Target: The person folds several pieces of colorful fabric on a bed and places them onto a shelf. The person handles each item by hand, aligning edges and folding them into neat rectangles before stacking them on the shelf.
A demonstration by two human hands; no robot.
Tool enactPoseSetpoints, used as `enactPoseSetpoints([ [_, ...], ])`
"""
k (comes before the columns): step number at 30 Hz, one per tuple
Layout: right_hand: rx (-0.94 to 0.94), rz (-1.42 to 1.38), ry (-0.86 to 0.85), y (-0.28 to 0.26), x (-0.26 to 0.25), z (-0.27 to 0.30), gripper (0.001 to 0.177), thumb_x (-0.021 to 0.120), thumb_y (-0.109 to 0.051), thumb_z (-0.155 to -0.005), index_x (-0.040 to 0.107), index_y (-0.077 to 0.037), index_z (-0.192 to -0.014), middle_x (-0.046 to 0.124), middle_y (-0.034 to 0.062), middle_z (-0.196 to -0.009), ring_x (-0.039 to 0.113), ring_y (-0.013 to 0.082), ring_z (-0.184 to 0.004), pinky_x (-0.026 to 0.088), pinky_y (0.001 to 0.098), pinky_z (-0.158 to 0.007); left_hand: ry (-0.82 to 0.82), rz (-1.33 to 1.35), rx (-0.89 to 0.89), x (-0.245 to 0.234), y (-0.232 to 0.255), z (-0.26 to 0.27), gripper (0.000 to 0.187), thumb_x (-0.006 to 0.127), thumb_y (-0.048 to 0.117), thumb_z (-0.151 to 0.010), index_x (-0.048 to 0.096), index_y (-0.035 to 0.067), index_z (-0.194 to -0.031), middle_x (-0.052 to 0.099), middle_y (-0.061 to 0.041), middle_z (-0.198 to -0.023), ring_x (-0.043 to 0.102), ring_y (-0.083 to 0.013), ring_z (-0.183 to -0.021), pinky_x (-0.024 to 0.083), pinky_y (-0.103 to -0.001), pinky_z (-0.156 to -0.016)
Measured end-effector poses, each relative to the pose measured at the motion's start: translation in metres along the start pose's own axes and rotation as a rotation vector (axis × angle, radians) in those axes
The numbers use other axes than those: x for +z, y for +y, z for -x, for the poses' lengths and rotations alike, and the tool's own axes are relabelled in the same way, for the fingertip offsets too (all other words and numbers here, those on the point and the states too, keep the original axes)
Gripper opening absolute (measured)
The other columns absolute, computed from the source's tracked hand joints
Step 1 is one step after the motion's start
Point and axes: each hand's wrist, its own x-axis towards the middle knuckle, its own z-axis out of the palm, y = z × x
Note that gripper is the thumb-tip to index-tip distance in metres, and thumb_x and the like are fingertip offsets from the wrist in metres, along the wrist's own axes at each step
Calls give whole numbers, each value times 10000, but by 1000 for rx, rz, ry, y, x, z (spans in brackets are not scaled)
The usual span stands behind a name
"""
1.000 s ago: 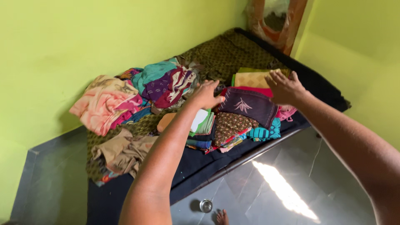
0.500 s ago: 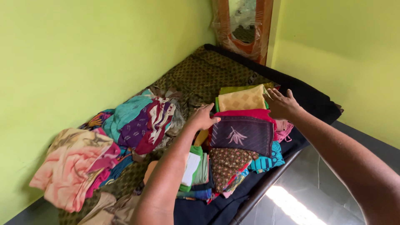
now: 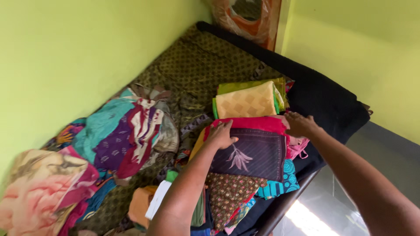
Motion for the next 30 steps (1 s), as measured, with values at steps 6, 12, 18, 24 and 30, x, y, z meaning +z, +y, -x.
enactPoseSetpoints([
  [6, -85, -48, -20, 14, 76, -58, 762, 644, -473, -935, 343, -192, -1576, 360, 24, -1648, 471, 260, -1437, 365, 646, -1140, -196, -47, -114, 59, -10, -67, 938, 625, 553, -950, 131, 163, -1645, 179, -109, -1705, 120, -294, -1584, 57, -582, -1266],
  [12, -85, -221, -77, -14, 129, -83, 651, 609, -380, -969, 407, -205, -1562, 521, 57, -1546, 616, 276, -1311, 430, 558, -1134, -212, -106, -163, 113, -25, -113, 807, 605, 428, -995, 181, 198, -1642, 188, -97, -1701, 96, -265, -1592, -3, -602, -1269],
  [18, -127, -291, 101, -38, 153, -80, 819, 753, -387, -839, 391, -191, -1547, 538, 96, -1455, 540, 320, -1321, 437, 537, -1069, -105, -245, -93, 139, -23, -142, 1087, 857, 368, -790, 187, 246, -1637, 222, -126, -1686, 108, -272, -1586, -19, -614, -1257],
  [24, -76, -274, 166, -57, 161, -76, 717, 833, -375, -748, 535, -148, -1359, 597, 91, -1284, 552, 306, -1252, 463, 505, -990, -31, -338, -39, 145, -16, -147, 1241, 962, 428, -596, 263, 200, -1595, 364, -169, -1604, 208, -314, -1542, 23, -629, -1221],
  [30, -83, -179, 219, -67, 154, -64, 383, 709, -303, -846, 621, -151, -1187, 613, 71, -1165, 574, 264, -1189, 436, 475, -1005, 55, -294, -65, 151, -20, -148, 913, 960, 391, -584, 553, 108, -1351, 641, -107, -1289, 520, -288, -1347, 85, -580, -1315],
])
